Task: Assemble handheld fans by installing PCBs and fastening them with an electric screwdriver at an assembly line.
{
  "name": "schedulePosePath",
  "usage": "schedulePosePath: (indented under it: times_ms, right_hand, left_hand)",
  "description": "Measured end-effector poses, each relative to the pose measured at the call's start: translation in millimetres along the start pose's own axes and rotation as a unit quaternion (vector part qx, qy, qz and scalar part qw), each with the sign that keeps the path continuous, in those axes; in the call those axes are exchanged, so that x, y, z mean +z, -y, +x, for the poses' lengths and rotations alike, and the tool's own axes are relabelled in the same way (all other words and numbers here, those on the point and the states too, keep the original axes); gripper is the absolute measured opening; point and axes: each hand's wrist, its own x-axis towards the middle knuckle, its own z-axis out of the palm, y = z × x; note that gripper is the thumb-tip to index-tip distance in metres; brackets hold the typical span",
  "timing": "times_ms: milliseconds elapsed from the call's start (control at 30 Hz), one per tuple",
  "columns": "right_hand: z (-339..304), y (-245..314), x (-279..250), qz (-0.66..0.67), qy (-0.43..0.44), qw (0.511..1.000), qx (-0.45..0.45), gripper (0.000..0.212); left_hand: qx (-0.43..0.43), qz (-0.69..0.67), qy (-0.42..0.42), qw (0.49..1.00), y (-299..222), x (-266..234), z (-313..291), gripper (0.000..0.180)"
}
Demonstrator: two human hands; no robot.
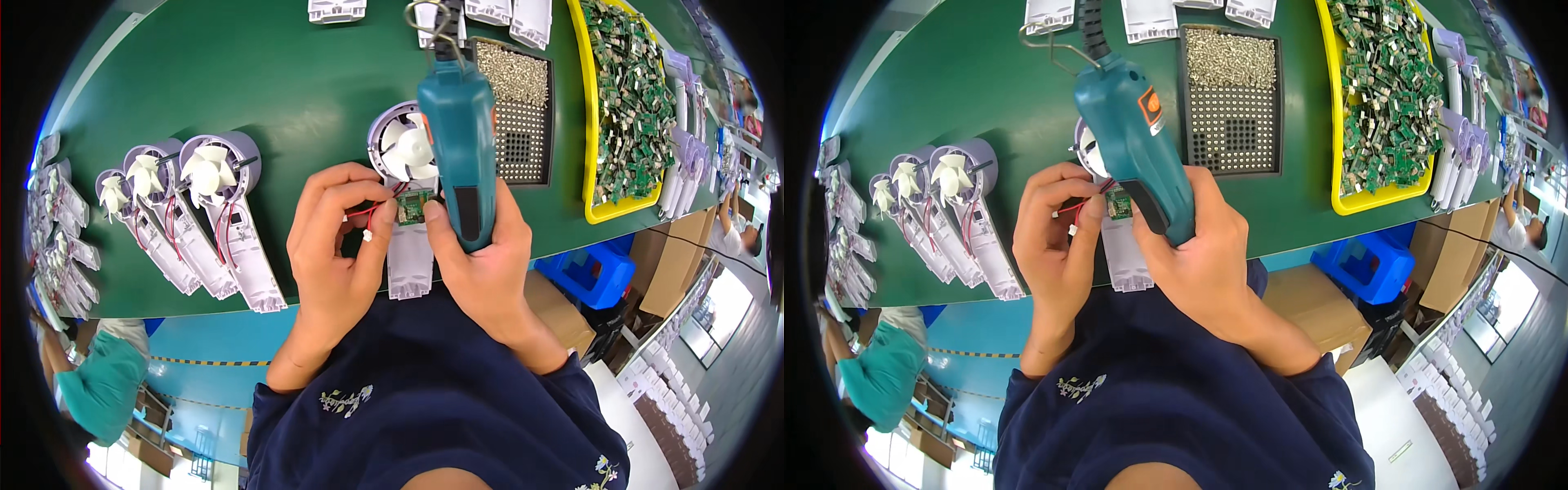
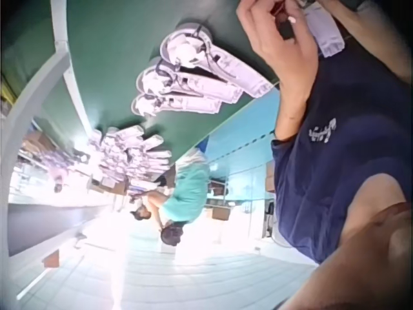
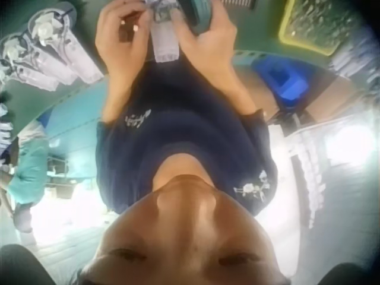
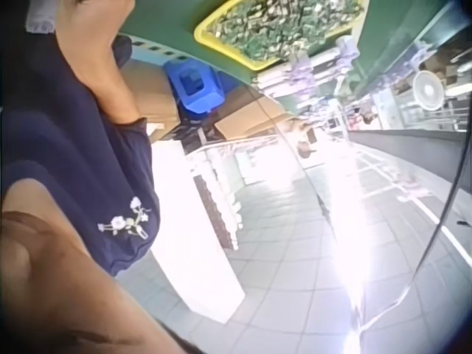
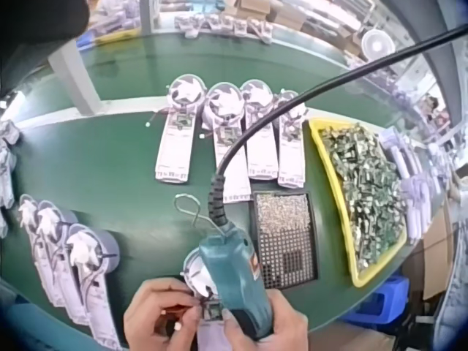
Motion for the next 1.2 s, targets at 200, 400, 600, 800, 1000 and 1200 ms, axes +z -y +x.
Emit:
schedulePosePath:
  times_ms: [200,400,600,800,1000,1200]
  right_hand:
    - [-4.9,-0.2,-1.8,-0.083,-0.002,0.995,-0.051,0.023]
    - [-4.3,-3.6,0.3,-0.026,0.023,0.999,-0.018,0.026]
    - [-1.6,-4.5,-0.5,0.022,0.024,0.999,0.011,0.025]
    - [1.8,-5.5,1.9,0.041,0.022,0.998,0.031,0.023]
    - [7.2,-2.9,-0.7,0.027,0.045,0.996,0.071,0.026]
    - [5.3,-1.9,0.5,0.048,0.048,0.993,0.092,0.015]
  left_hand:
    - [-0.02,-0.01,-0.007,1.0,-3.3,3.0,0.8,0.016]
    - [-0.058,-0.02,-0.018,0.998,-6.4,5.8,3.3,0.016]
    - [-0.066,-0.015,-0.023,0.997,-6.3,7.8,1.7,0.016]
    - [-0.052,-0.006,-0.023,0.998,-5.0,8.6,1.9,0.016]
    - [-0.062,-0.005,-0.021,0.998,-7.9,9.8,2.5,0.015]
    - [-0.064,-0.001,-0.022,0.998,-8.3,10.7,1.0,0.014]
